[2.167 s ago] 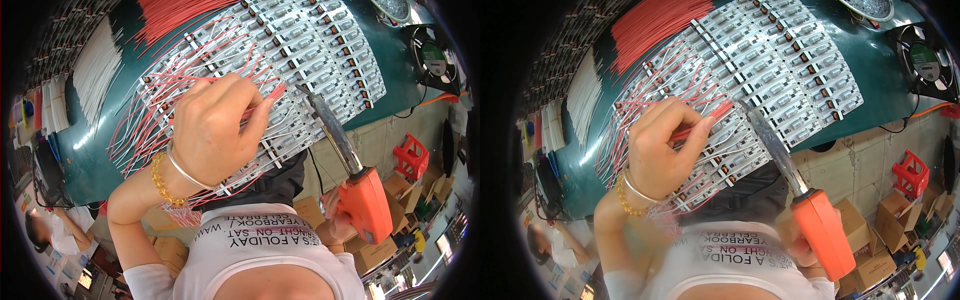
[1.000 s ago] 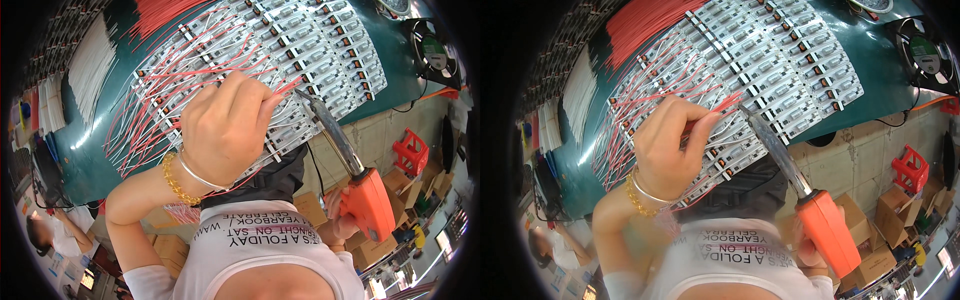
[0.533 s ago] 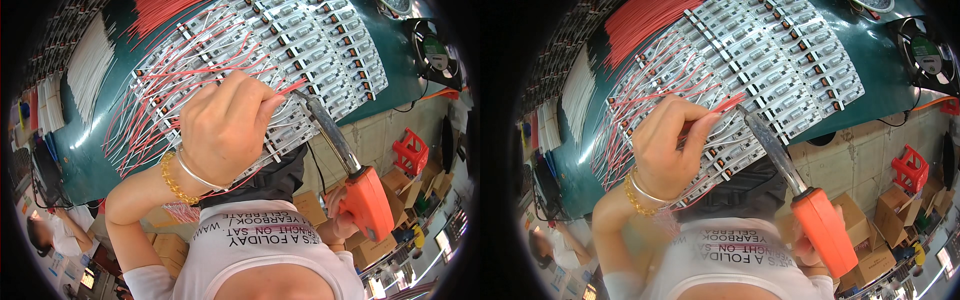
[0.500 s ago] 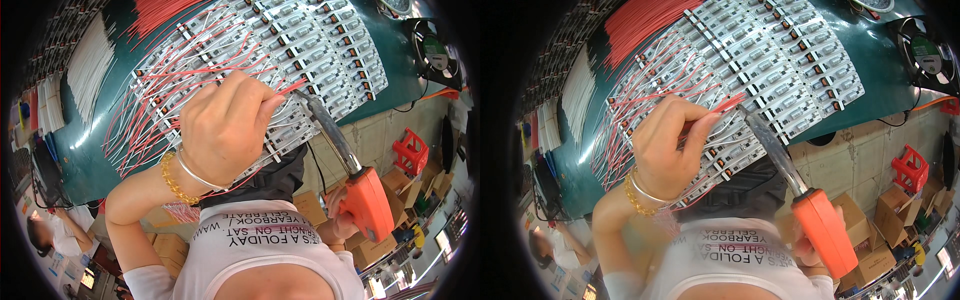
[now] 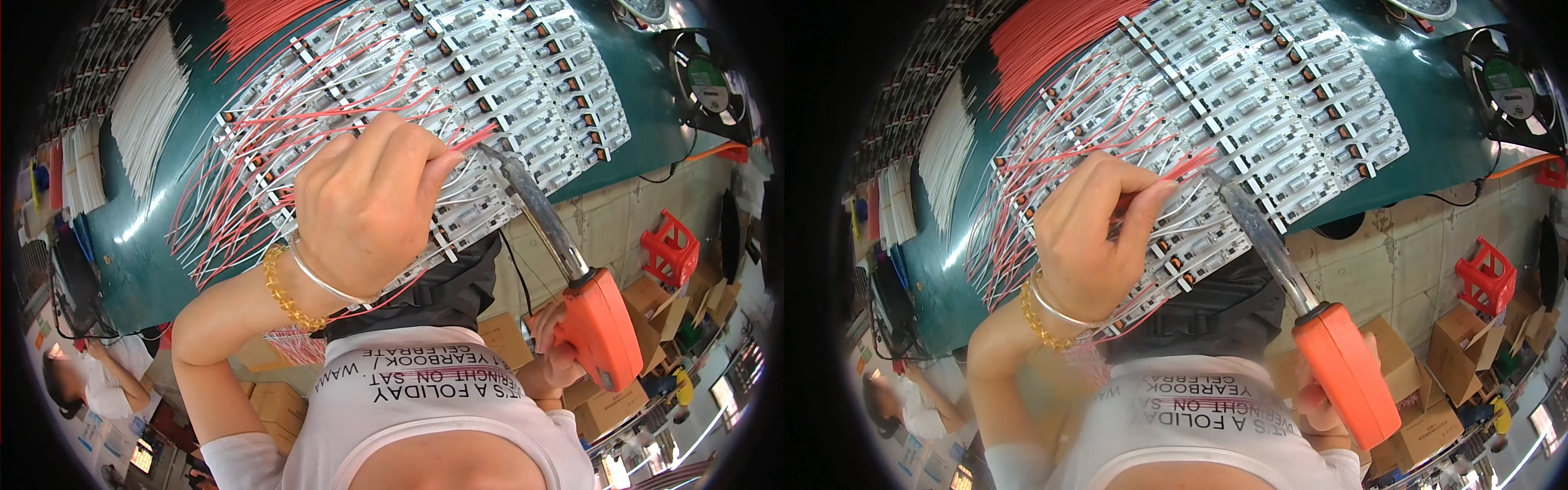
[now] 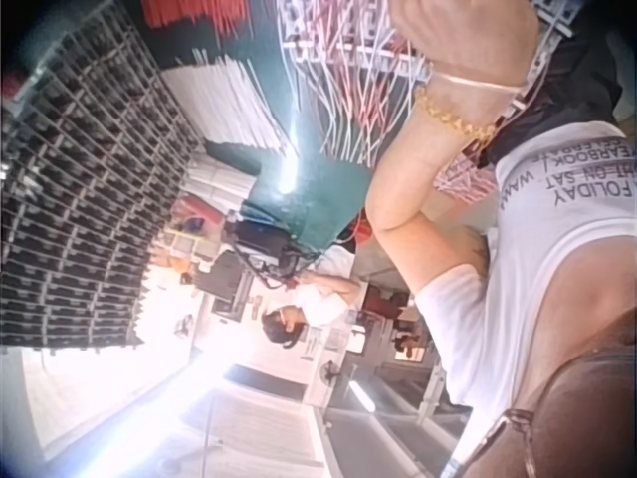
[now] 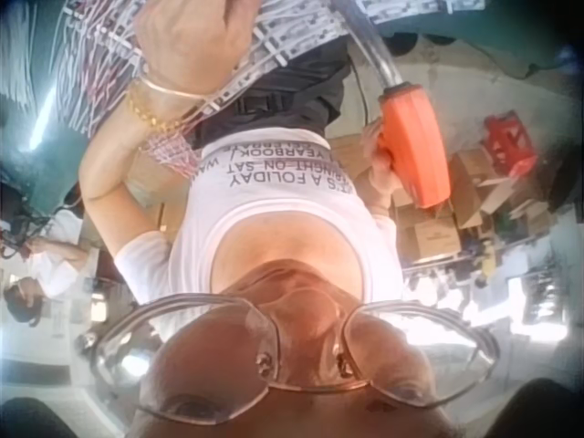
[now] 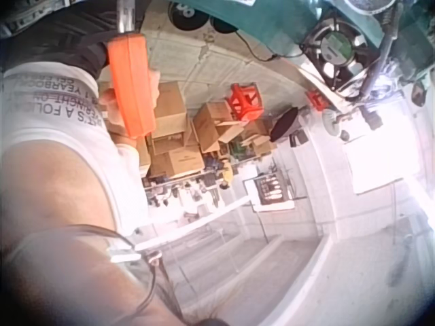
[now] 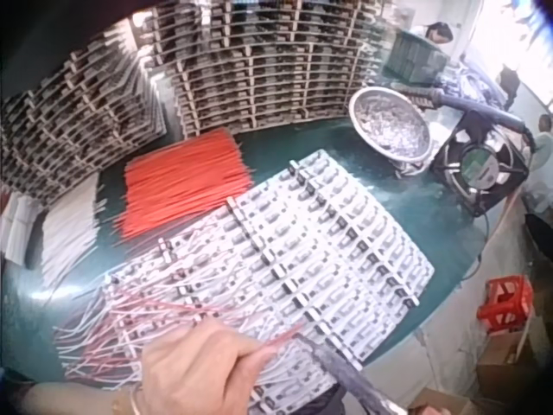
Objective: The person uses a soldering iron to attach red and white wires to a grid of electronic components on a green workbench. They repeatedly pick up individual wires, position them against the component terminals, and apply the soldering iron to secure the connections.
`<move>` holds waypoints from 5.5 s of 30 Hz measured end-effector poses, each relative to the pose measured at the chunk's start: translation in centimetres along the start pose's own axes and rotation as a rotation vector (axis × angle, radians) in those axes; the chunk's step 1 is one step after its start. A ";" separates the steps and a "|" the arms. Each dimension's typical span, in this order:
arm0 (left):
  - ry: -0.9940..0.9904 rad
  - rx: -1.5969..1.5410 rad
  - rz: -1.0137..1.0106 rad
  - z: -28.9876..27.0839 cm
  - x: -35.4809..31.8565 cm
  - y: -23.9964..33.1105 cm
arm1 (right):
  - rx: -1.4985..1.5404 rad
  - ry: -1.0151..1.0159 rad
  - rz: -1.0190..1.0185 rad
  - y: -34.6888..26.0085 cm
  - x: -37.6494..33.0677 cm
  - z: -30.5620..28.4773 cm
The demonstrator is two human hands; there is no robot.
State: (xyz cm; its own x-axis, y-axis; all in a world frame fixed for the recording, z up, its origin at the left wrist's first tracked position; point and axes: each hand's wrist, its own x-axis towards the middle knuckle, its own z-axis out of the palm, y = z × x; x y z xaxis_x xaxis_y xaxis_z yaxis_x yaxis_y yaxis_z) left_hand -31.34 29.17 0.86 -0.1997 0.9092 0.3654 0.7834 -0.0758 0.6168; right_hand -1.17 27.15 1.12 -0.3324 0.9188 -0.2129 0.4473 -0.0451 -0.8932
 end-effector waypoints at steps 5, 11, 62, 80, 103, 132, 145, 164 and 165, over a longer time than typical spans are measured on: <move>0.003 0.003 0.015 0.2 0.0 -0.1 | 0.110 0.090 0.094 -0.1 -0.7 0.1; 0.003 -0.020 -0.040 -0.1 0.1 0.3 | 0.116 0.051 -0.048 0.5 -0.4 -0.1; -0.051 -0.023 -0.013 -0.8 -0.9 2.5 | 0.599 -0.042 -0.147 1.3 -1.3 -0.6; -0.094 0.061 0.010 -0.4 -0.7 2.4 | -0.204 0.088 0.100 1.6 -3.6 -1.5; -0.066 0.008 0.069 0.3 -1.4 2.7 | 0.483 -0.127 -0.097 0.4 -1.5 -0.9; -0.070 0.054 0.069 0.2 -1.3 2.6 | 0.105 0.136 0.073 3.1 -4.6 -1.8; -0.115 0.052 0.061 -0.1 -0.9 2.6 | -0.300 0.130 0.090 3.1 -4.9 -2.4; -0.157 -0.075 -0.028 -0.6 -0.9 2.8 | 1.355 -0.336 -0.005 1.7 0.9 -2.4; -0.160 -0.077 0.007 -0.7 -0.9 2.5 | 1.438 -0.375 0.031 1.8 1.0 -2.6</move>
State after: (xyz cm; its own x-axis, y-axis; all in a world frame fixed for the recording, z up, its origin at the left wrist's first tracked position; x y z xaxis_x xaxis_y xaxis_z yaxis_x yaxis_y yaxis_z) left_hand -29.56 27.89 2.57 -0.0935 0.9617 0.2577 0.7358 -0.1076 0.6685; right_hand 1.49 29.04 0.31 -0.6276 0.7682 -0.1262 -0.6514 -0.6070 -0.4552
